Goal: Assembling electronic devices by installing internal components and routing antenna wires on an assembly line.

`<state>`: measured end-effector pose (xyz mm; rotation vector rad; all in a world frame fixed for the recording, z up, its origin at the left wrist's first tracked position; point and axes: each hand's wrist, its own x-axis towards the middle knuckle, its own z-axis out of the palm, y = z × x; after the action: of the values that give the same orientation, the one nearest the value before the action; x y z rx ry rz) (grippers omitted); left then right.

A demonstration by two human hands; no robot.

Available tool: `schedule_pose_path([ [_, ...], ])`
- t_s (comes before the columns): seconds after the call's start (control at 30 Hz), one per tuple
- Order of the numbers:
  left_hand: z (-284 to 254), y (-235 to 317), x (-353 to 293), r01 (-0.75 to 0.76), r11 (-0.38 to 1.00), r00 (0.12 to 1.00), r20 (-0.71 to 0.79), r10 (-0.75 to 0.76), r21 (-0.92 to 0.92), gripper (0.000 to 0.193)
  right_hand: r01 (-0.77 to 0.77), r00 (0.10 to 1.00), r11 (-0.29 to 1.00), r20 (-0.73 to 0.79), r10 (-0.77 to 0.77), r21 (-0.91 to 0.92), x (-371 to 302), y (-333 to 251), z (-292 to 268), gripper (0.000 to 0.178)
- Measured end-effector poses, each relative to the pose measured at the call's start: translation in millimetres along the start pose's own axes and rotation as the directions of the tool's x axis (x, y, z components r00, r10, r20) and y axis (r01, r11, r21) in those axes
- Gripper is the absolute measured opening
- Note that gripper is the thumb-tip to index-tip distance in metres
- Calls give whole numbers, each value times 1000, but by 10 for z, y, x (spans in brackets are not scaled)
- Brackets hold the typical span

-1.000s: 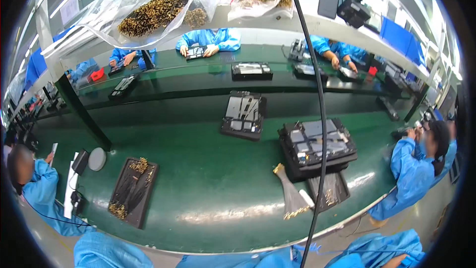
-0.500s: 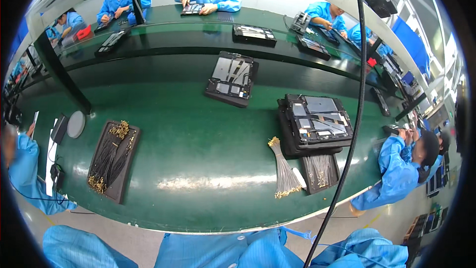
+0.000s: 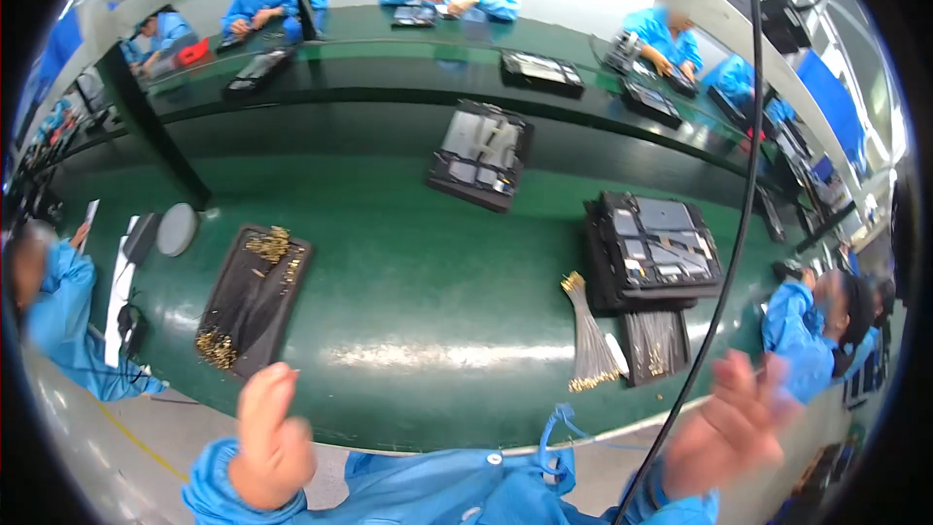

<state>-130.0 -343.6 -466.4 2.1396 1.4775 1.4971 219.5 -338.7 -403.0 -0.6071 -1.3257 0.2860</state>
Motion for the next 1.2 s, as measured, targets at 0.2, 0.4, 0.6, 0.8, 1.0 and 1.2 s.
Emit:
schedule_pose_path([
  [0.2, 129, -644, -1099, 163, 823, 919, 219, -328, 545, 21, -176, 778, 468, 169, 605, -866, -1213, 830, 26, 18],
  [0.4, 354, -619, -965, 176, 742, 917, 167, -363, 647, 21, 239, 768, 525, 490, 412, -817, -1482, 944, 341, 15],
  [0.6, 355, -627, -1058, 131, 721, 938, 151, -312, 680, 24, -14, 701, 556, 389, 598, -831, -1588, 1055, 189, 16],
  [0.8, 368, -657, -1104, 104, 719, 930, 189, -314, 687, 25, 24, 687, 523, 394, 610, -852, -1594, 1069, 185, 17],
  [1.0, 385, -669, -1093, 110, 711, 921, 197, -335, 694, 25, 42, 691, 537, 413, 593, -843, -1624, 1069, 170, 17],
  [1.2, 371, -616, -1079, 96, 689, 916, 207, -343, 718, 25, 53, 669, 549, 438, 601, -834, -1632, 1011, 135, 17],
])
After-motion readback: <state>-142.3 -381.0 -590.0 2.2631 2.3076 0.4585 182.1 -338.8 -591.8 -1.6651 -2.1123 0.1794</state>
